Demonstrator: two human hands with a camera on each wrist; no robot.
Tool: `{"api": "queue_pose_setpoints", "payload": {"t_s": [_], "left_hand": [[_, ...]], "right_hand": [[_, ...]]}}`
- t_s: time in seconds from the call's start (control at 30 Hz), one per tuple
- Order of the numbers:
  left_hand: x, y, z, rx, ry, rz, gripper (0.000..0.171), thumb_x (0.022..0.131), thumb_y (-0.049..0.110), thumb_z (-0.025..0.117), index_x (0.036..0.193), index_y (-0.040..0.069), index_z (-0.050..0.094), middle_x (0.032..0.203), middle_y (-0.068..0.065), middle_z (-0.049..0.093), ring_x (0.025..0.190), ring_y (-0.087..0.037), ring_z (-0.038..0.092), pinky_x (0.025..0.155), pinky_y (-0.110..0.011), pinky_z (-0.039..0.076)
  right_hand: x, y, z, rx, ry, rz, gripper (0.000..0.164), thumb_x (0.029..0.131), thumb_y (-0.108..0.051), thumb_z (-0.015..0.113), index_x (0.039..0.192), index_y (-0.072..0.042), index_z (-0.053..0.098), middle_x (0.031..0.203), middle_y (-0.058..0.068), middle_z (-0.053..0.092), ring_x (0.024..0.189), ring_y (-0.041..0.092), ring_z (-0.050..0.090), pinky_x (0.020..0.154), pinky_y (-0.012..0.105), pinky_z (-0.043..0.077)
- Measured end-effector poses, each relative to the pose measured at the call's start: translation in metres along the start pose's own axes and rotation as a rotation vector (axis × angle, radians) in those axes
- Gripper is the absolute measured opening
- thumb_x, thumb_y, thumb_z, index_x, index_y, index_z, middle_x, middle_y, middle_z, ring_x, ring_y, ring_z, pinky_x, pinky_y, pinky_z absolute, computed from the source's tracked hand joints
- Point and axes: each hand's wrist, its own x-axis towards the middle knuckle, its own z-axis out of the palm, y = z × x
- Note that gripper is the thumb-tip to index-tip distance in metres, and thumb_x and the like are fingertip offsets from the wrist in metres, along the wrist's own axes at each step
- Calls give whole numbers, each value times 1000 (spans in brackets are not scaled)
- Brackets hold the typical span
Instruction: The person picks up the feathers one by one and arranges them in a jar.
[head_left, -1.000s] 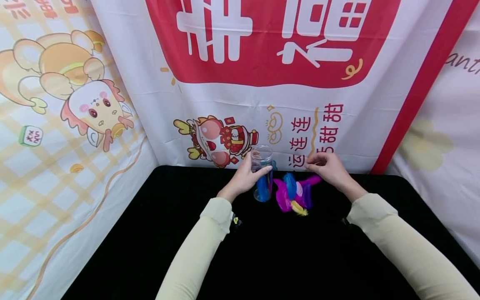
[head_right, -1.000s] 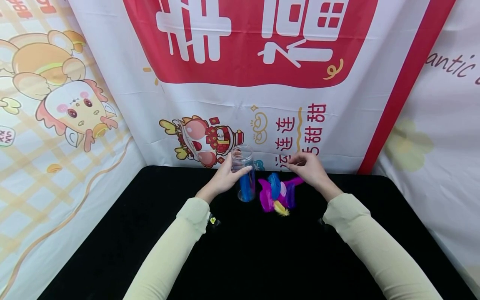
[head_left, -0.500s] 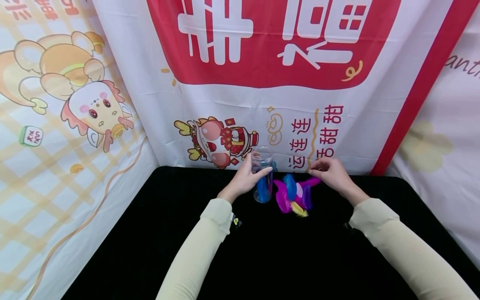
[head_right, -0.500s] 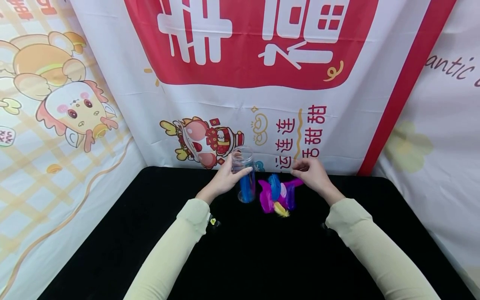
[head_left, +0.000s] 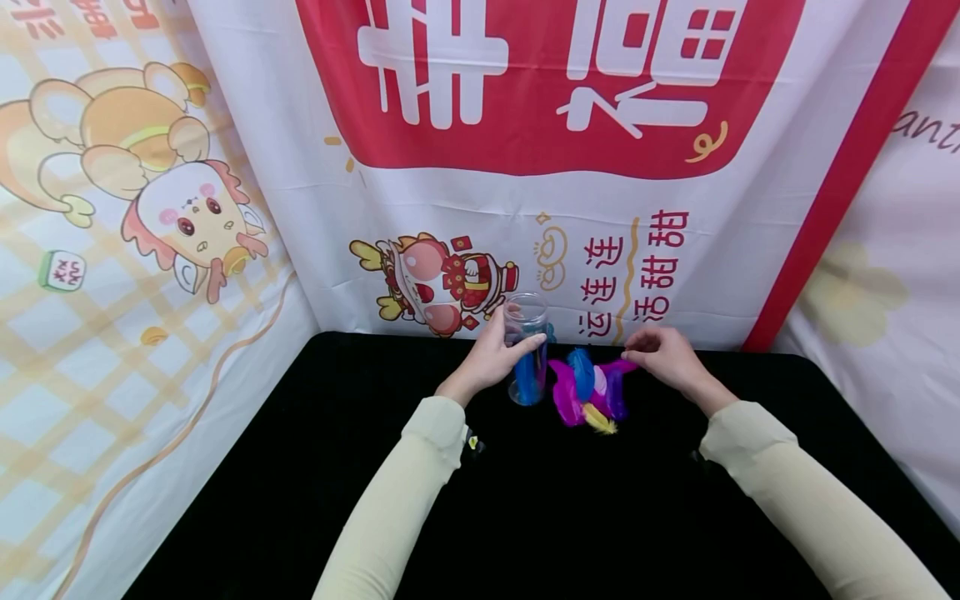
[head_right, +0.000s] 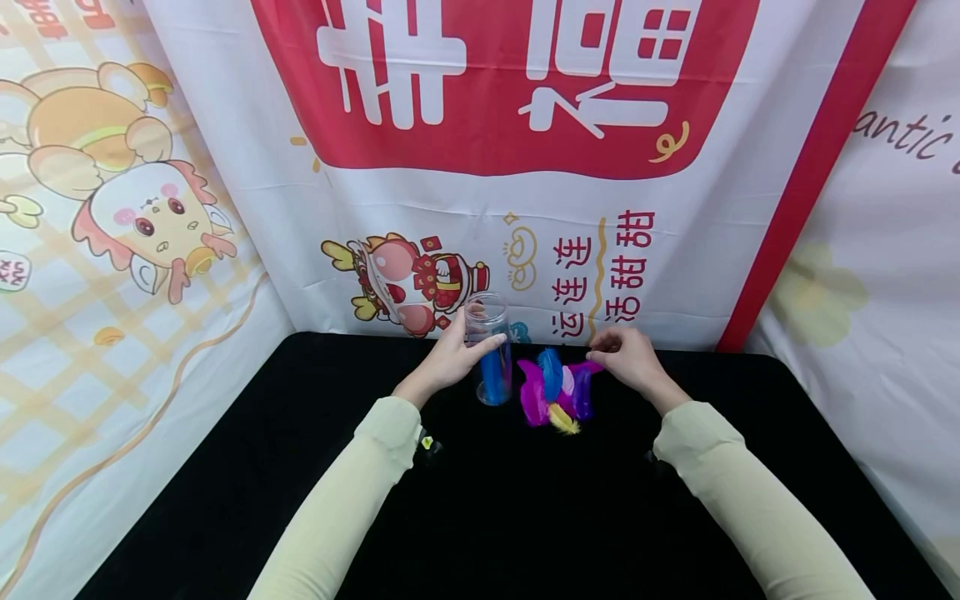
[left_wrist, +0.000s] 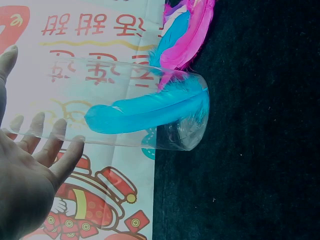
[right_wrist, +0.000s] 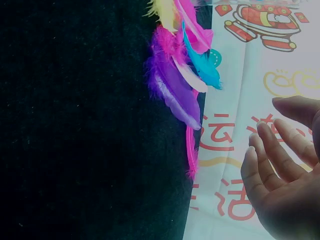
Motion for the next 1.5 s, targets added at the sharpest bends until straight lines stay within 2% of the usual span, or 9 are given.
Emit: {"api": "queue_pose_setpoints", "payload": {"t_s": [0.13,0.27,0.4,0.5,0.7,0.97,1.2,1.4,1.5], "left_hand": [[0,1,0,14,9,-1,68,99,42,68,151,17,32,150,-12,43,135,-32,51,112,-48,43],[0,1,0,7,7,10,66,100,38,67,150,15,32,152,-18,42,136,-35,50,113,-49,42],[0,1,0,6,5,7,65,100,37,67,150,16,32,151,-18,41,135,-34,50,113,-49,42],[0,0,1,9,6,1,64,100,37,67,149,16,32,149,-14,43,135,-35,51,112,-49,43],[0,0,1,9,6,-4,65,100,39,68,149,17,32,145,-10,45,136,-39,50,112,-50,43],[0,1,1,7,-1,-6,66,100,40,67,149,16,32,145,-11,45,136,-36,50,112,-49,43],[-1,2,0,14,6,-17,68,98,45,68,149,17,32,144,-11,46,135,-33,51,111,-48,44],[0,1,-2,7,-26,-36,69,99,46,67,151,19,30,147,-12,44,137,-33,49,112,-48,43],[0,1,-1,12,-19,-34,70,99,46,67,151,19,30,147,-11,45,136,-32,50,112,-47,43]], "right_hand": [[0,3,1,20,-29,21,23,96,-15,72,112,2,69,107,17,72,91,25,66,72,31,55],[-1,4,2,35,-72,48,29,97,-15,71,116,4,66,111,20,71,89,24,66,69,31,56],[-3,4,3,38,-101,65,36,97,-17,71,122,8,63,113,22,69,87,19,65,69,31,55],[-3,7,4,42,-103,69,37,96,-16,72,123,8,63,113,22,69,87,19,65,69,31,55],[-1,13,6,47,-92,64,37,95,-16,73,122,8,62,113,23,69,93,28,67,68,31,56],[1,19,9,47,-94,72,38,96,-13,72,124,9,61,115,25,69,93,23,68,74,38,59],[2,24,11,62,-100,70,38,95,-10,71,125,12,60,114,26,69,94,30,68,68,30,57],[3,26,11,77,-116,94,42,96,-10,70,128,14,57,116,27,67,94,24,68,71,30,58],[3,28,12,83,-124,105,44,96,-11,69,129,15,56,118,27,66,95,23,68,78,37,60]]}}
